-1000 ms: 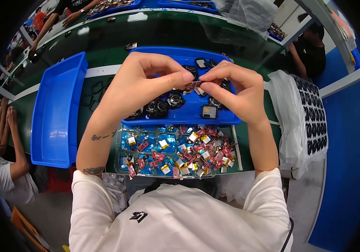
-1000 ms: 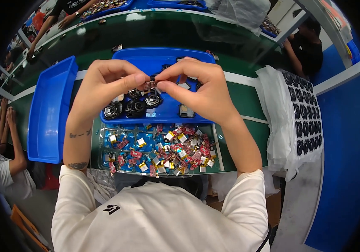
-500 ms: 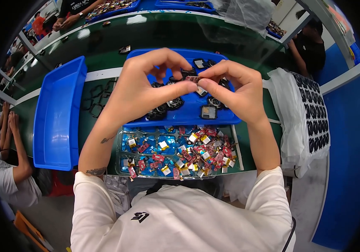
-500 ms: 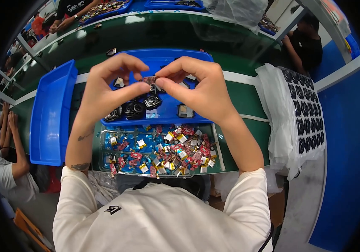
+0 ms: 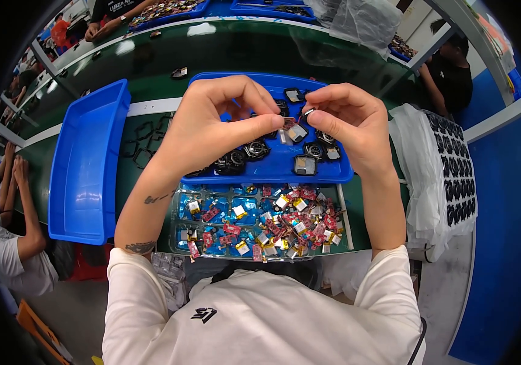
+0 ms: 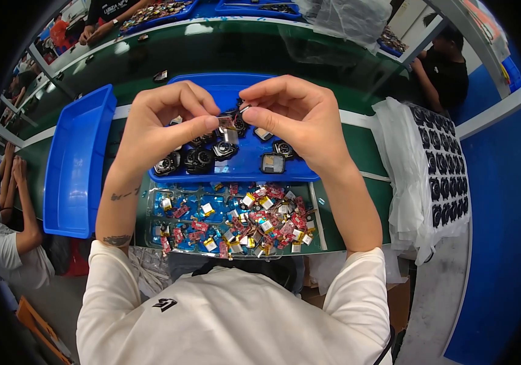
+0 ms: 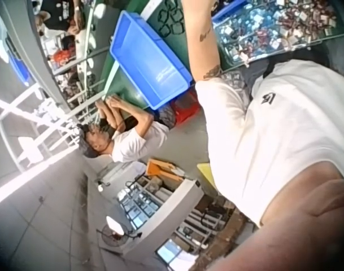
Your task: Manually assemble small electronic components, specifically connecting ribbon cables to circular circuit board assemblies.
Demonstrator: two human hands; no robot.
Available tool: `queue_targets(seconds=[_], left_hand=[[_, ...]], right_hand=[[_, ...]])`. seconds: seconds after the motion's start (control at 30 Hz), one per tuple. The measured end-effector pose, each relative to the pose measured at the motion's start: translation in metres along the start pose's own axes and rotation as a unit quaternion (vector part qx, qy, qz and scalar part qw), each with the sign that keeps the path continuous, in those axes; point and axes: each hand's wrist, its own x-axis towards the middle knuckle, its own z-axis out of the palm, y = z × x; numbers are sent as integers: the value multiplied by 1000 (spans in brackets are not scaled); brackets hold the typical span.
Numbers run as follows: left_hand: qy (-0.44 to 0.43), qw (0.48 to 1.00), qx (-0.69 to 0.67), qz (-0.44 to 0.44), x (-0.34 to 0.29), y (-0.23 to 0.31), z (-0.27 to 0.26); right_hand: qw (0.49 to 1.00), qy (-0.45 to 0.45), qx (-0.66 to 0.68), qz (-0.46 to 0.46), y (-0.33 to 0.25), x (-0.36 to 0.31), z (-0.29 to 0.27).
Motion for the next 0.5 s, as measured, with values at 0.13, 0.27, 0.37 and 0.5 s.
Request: queue_targets(seconds=[0.13,0.27,0.37,0.5], left_hand=[[0,982,-130,-135,1,9,1],[-32,968,-109,-222,3,14,2],[-41,970,-79,-226,2,8,4],[-19,990,-51,-131,0,2,6]], right_hand=[[993,24,-108,-48,5,1,0],[977,29,-183,-103,8,1,3],[977,28,-184,-100,4,-2,4],[984,20,-163,-67,4,-4,3]])
